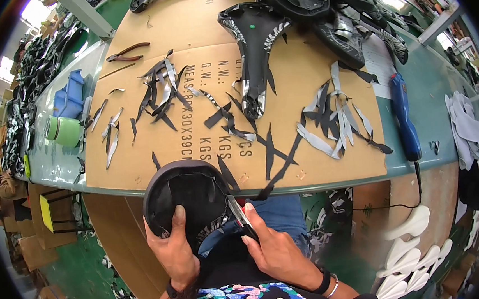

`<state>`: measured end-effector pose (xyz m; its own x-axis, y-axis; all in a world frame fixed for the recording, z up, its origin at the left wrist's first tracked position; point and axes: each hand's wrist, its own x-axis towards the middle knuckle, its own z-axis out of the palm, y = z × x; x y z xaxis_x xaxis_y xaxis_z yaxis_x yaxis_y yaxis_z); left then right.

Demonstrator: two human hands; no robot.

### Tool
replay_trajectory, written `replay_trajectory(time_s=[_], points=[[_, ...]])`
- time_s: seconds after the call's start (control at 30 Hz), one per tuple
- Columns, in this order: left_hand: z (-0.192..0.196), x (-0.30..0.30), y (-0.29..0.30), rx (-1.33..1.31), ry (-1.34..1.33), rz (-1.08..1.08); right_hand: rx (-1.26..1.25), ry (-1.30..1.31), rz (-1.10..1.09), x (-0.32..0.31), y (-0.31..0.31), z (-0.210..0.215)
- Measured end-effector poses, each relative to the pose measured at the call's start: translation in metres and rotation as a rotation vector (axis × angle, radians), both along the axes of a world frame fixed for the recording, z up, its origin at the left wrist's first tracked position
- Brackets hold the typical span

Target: The person picks up a bicycle saddle, trims excess material from its underside with a utility knife, and sets it aside, repeating the process for several more saddles.

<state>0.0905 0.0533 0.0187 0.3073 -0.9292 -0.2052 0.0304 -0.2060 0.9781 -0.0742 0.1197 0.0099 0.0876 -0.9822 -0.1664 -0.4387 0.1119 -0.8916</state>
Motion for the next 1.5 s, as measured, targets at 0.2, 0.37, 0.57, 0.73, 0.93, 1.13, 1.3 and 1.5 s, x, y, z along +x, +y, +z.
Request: replay_trajectory(time_s=[0.2,0.37,0.57,0.73,0.93,1.13,1.3,1.5], points=[[-0.016,-0.008,0.030,-0.254,-0.347,-0.024,0.135,-0.117,-0.116,0.006,0.028,0.004],[-0.019,0.002,0.035,-0.210,-0.270,-0.082,-0.036,-0.101,-0.262,-0.015,0.018,0.005],[-0.007,0.003,0.025,-0.363,-0.544,-0.216,-0.517,0.040,-0.167,-0.003,-0.073,-0.006],[-0.001,0.012,0.005,-0.219,-0.400,-0.217,-0.357,-0.008,-0.170,-0.008,-0.074,0.015],[0.025,0.002,-0.055,-0.129,0.161,-0.072,-0.070,-0.585,0.317,-0.008,-0.051,0.062],[0.004,0.010,-0.075,0.075,0.621,-0.026,0.069,-1.170,-0.256,-0.048,-0.070,0.053],[0.022,-0.045,-0.048,0.414,0.879,-0.136,0.195,-0.793,-0.251,-0.053,-0.130,0.041],[0.038,-0.005,-0.058,-0.034,-0.086,-0.998,0.077,-0.293,-0.257,-0.077,-0.146,0.075]])
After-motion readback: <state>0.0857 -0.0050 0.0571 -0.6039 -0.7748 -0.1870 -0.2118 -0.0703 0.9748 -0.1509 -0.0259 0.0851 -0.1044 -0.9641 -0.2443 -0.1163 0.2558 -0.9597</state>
